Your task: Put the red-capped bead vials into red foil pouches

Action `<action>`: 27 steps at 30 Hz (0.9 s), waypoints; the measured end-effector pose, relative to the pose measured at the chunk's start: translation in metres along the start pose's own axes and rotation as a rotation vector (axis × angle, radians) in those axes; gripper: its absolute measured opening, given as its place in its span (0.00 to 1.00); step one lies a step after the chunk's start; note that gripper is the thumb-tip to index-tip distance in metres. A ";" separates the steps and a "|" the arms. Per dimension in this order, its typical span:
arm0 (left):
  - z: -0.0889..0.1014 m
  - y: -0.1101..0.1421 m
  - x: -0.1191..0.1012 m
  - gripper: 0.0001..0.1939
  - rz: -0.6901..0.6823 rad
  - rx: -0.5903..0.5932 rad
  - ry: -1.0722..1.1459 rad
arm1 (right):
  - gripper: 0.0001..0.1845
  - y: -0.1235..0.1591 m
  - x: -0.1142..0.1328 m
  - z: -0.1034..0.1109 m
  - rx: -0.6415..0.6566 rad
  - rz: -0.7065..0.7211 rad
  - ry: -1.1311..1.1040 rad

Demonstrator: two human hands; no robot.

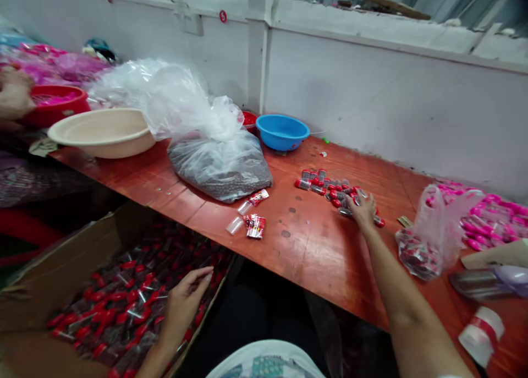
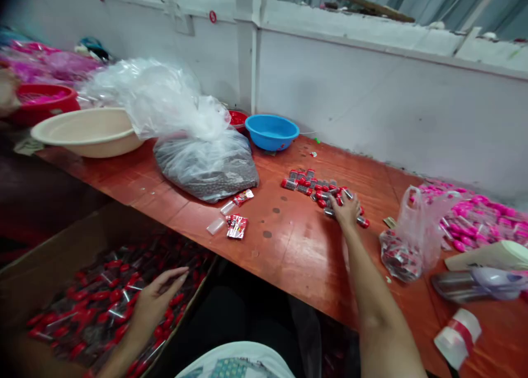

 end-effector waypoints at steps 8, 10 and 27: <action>-0.079 -0.046 -0.097 0.14 -0.323 0.088 -0.095 | 0.32 0.023 0.046 -0.048 0.204 0.167 0.177; -0.099 -0.061 -0.108 0.15 -0.347 0.086 -0.278 | 0.31 0.054 0.070 -0.048 0.203 0.270 0.166; -0.137 -0.076 -0.093 0.17 -0.358 0.059 -0.593 | 0.24 0.206 0.243 -0.042 0.266 0.681 -0.309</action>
Point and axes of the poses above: each hand's wrist, its own y-axis away from the middle knuckle, its own z-axis out of the back of the hand, x = y × z, the point moved 10 cm from there along -y, towards the middle knuckle, and after that the axes turned 6 degrees about y, right-handed, at the moved point
